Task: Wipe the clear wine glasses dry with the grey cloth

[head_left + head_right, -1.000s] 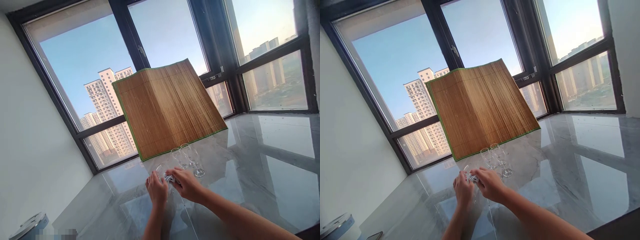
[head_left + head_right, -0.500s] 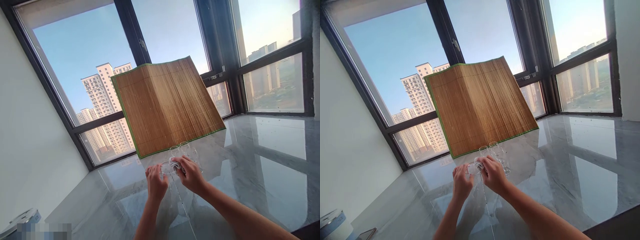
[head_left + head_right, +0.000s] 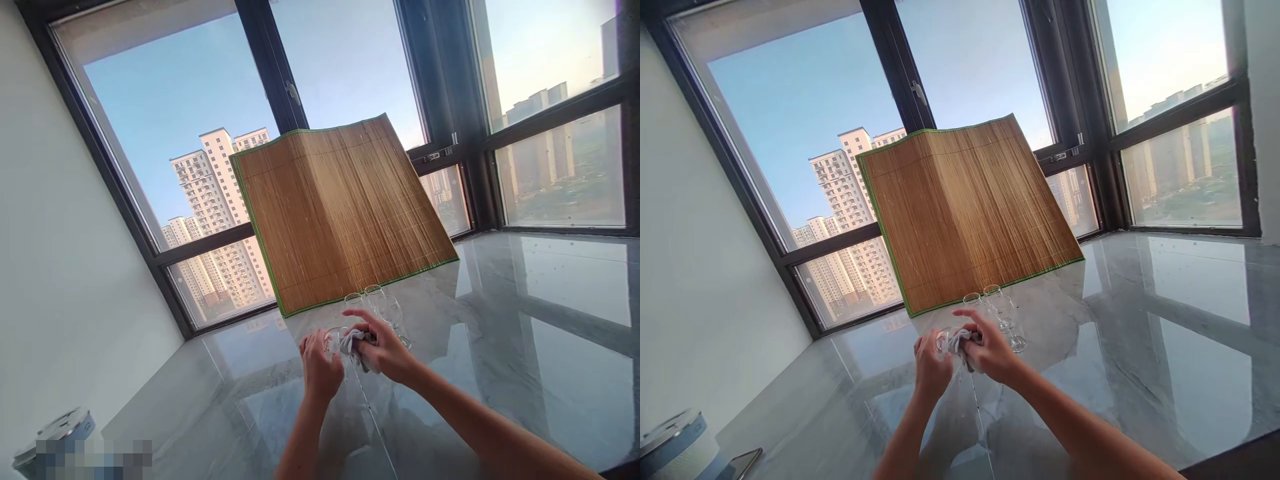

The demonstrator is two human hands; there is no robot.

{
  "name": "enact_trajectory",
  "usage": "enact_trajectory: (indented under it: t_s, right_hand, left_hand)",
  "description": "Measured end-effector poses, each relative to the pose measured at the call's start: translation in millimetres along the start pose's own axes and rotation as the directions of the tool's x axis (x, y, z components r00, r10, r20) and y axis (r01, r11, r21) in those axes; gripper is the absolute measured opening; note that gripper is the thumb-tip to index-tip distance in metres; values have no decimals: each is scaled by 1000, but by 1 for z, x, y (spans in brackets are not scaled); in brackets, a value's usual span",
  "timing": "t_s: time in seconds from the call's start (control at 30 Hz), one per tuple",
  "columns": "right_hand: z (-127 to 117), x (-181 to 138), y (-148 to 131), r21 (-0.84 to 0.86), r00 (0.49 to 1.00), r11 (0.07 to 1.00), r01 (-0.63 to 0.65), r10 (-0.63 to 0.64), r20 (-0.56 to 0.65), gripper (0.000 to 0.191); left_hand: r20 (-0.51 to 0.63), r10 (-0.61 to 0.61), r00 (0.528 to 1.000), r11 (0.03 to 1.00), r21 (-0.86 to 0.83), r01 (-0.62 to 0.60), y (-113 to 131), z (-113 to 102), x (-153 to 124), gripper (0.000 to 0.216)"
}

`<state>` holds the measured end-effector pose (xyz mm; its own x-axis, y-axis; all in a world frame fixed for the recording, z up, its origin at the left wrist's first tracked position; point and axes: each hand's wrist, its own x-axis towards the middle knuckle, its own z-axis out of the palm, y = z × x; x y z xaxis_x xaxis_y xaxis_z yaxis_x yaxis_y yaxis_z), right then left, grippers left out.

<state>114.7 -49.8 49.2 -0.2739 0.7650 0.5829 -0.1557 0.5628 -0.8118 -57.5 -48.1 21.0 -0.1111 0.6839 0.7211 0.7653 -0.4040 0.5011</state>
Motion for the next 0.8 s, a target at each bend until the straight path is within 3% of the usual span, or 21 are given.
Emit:
enact_trajectory:
  t_s: [0.07,0.1,0.17,0.23,0.3,0.37,0.47,0.6,0.7,0.8]
  right_hand:
    - [0,0,0,-7,987,999,54,-54,-155,43]
    - [0,1,1,-51,970,995,85,-94,-223,42]
    - [1,1,7,-169,945,978,119,-164,-281,42]
    - [3,1,14,-277,953,952,127,-195,-233,45]
    - [7,0,20,-371,969,920,127,-195,-151,49]
    - [12,-2,24,-442,981,888,127,-178,-75,51]
    - [19,-5,27,-461,988,876,141,-156,4,50]
    - [21,-7,20,-310,986,936,165,-169,13,44]
    - [10,-5,8,-251,952,940,232,-272,-139,35]
    - [-13,3,-7,-355,795,882,311,-446,-411,32]
  left_hand:
    - [-32,-220,975,950,-234,207,-2,2,4,21]
    - [-24,-333,943,876,-377,300,-3,2,6,19]
    - [80,-482,873,631,-660,408,-2,-1,11,16]
    - [248,-478,843,333,-837,435,1,-7,14,12]
    - [359,-393,846,133,-888,439,5,-15,15,10]
    - [383,-323,866,94,-897,432,9,-19,14,10]
    - [354,-289,890,155,-900,408,11,-20,13,11]
    - [347,-322,881,109,-910,399,12,-18,15,5]
    - [377,-334,864,44,-910,413,15,-16,15,5]
    - [446,-305,842,44,-876,480,24,-8,7,11]
